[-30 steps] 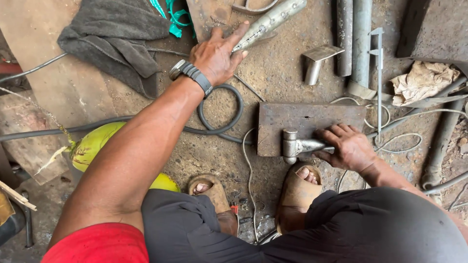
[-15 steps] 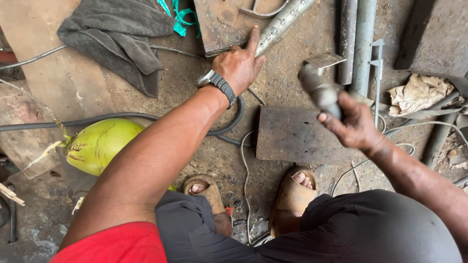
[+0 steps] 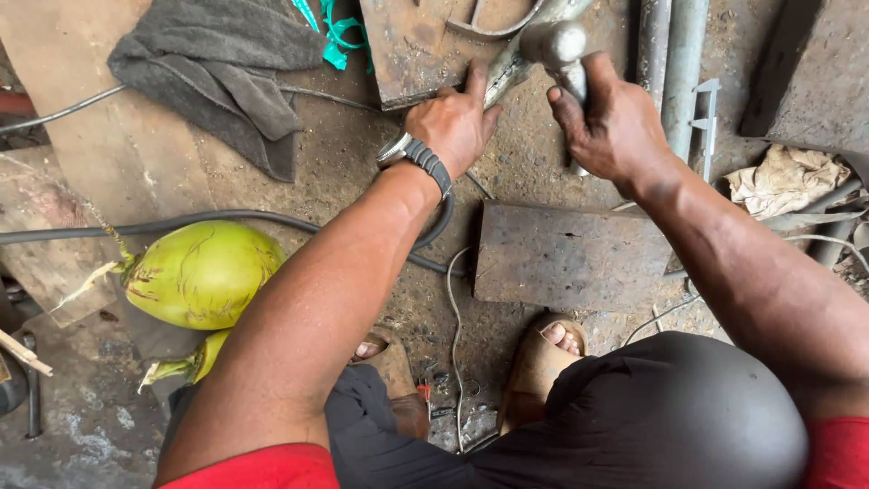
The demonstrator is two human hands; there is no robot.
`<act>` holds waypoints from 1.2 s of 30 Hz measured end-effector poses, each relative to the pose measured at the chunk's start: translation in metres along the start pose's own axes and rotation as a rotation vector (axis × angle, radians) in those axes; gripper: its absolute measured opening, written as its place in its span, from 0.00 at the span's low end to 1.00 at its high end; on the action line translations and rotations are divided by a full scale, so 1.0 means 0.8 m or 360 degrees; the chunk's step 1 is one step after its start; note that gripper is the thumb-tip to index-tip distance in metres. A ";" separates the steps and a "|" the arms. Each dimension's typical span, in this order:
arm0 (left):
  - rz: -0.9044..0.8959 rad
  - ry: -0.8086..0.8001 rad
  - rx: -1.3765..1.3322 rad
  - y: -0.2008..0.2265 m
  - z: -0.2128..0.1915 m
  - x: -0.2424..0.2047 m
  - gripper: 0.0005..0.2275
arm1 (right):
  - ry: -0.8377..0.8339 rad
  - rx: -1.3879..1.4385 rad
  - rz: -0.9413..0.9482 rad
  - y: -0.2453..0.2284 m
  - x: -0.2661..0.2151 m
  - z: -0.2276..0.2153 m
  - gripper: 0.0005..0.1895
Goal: Measuring metal pipes with a vernier caliper and hammering them on a metal block to adjust their shape or fit.
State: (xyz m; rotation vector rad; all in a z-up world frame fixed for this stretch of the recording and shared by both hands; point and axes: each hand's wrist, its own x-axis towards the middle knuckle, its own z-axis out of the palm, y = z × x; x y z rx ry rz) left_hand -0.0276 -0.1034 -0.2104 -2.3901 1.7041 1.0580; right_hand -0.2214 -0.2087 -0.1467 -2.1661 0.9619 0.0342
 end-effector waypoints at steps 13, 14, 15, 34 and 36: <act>0.0027 0.0096 0.0054 -0.010 0.015 0.010 0.30 | 0.0293 0.0187 -0.0221 0.000 0.008 -0.011 0.16; 0.0065 0.0158 0.0019 -0.012 0.021 0.017 0.29 | 0.0076 -0.0228 0.0076 -0.002 0.019 -0.015 0.22; 0.0070 0.0153 0.0021 -0.008 0.014 0.013 0.29 | 0.0078 -0.0225 0.0082 -0.019 0.015 -0.026 0.22; 0.0014 0.0174 -0.0026 0.000 0.027 0.007 0.29 | 0.0277 0.0115 -0.0047 0.001 0.005 -0.018 0.14; -0.0033 0.0286 0.0013 -0.002 0.023 0.030 0.28 | 0.0123 -0.0017 0.0229 -0.012 0.021 -0.039 0.16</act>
